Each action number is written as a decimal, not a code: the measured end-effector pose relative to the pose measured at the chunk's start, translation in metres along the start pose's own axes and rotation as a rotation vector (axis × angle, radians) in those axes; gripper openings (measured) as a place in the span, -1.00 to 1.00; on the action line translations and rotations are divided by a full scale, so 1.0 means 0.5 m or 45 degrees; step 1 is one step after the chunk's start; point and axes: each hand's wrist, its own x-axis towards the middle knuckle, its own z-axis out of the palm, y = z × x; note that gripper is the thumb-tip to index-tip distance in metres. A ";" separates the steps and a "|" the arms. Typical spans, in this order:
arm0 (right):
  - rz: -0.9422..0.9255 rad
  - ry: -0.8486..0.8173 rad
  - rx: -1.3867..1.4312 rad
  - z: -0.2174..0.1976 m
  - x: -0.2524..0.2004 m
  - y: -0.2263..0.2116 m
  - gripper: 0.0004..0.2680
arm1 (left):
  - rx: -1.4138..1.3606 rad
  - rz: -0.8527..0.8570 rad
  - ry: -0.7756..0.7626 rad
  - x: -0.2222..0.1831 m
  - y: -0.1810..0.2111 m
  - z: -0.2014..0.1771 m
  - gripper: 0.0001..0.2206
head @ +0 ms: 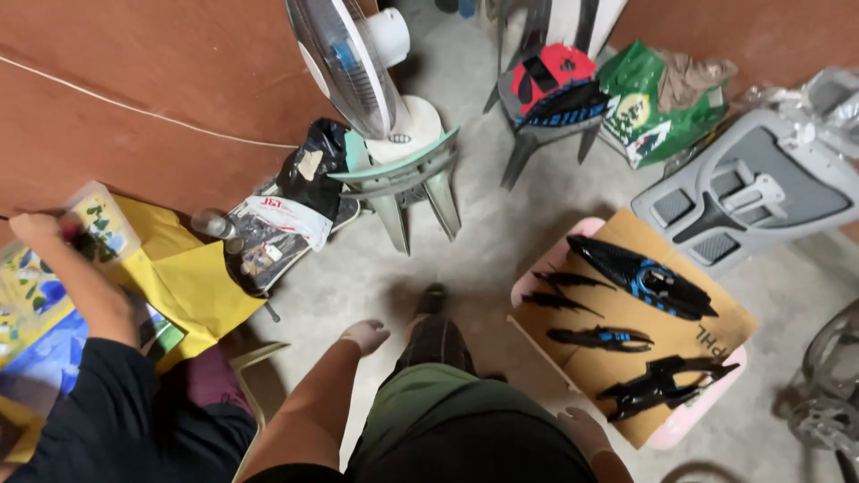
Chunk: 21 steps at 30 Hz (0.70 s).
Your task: Preparing motorcycle fairing parts and a spray paint can for painting by inspecting and arranging them.
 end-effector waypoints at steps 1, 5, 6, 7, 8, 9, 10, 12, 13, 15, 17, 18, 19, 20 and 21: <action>0.000 0.011 -0.006 0.007 0.045 0.023 -0.46 | -0.007 0.009 0.002 0.002 -0.010 -0.010 -0.37; -0.488 0.379 -0.081 -0.025 -0.035 -0.060 -0.66 | 0.240 -0.056 -0.119 -0.002 -0.030 -0.064 -0.50; -0.011 0.290 0.546 -0.102 -0.096 -0.170 -0.58 | 0.242 -0.094 -0.144 -0.008 -0.033 -0.092 -0.54; -0.009 0.295 0.542 -0.123 -0.109 -0.207 -0.58 | 0.238 -0.088 -0.145 0.026 -0.043 -0.104 -0.54; 0.010 0.293 0.503 -0.133 -0.123 -0.246 -0.57 | 0.201 -0.057 -0.125 0.056 -0.061 -0.118 -0.49; 0.029 0.291 0.464 -0.144 -0.135 -0.285 -0.55 | 0.164 -0.025 -0.105 0.087 -0.079 -0.132 -0.41; 0.038 0.287 0.468 -0.140 -0.105 -0.301 -0.55 | 0.170 -0.027 -0.113 0.079 -0.076 -0.160 -0.41; -0.068 0.235 0.211 -0.135 -0.036 -0.337 -0.60 | -0.085 -0.023 -0.012 0.068 -0.064 -0.224 -0.41; -0.066 0.237 0.221 -0.140 -0.037 -0.376 -0.60 | -0.075 -0.019 -0.011 0.077 -0.071 -0.249 -0.41; 0.054 0.179 0.147 -0.155 -0.038 -0.446 -0.51 | -0.143 -0.052 -0.007 0.093 -0.081 -0.291 -0.38; 0.086 0.161 0.159 -0.161 -0.043 -0.512 -0.51 | -0.144 -0.060 0.018 0.115 -0.101 -0.332 -0.38; 0.099 0.145 0.166 -0.168 -0.040 -0.547 -0.50 | -0.153 -0.072 0.059 0.128 -0.109 -0.355 -0.39; 0.106 0.146 0.167 -0.177 -0.042 -0.571 -0.50 | -0.151 -0.069 0.053 0.116 -0.107 -0.376 -0.39; 0.100 0.140 0.168 -0.182 -0.044 -0.595 -0.51 | -0.224 -0.098 0.058 0.101 -0.108 -0.397 -0.41; 0.093 0.134 0.169 -0.187 -0.045 -0.618 -0.51 | -0.296 -0.128 0.063 0.086 -0.109 -0.417 -0.42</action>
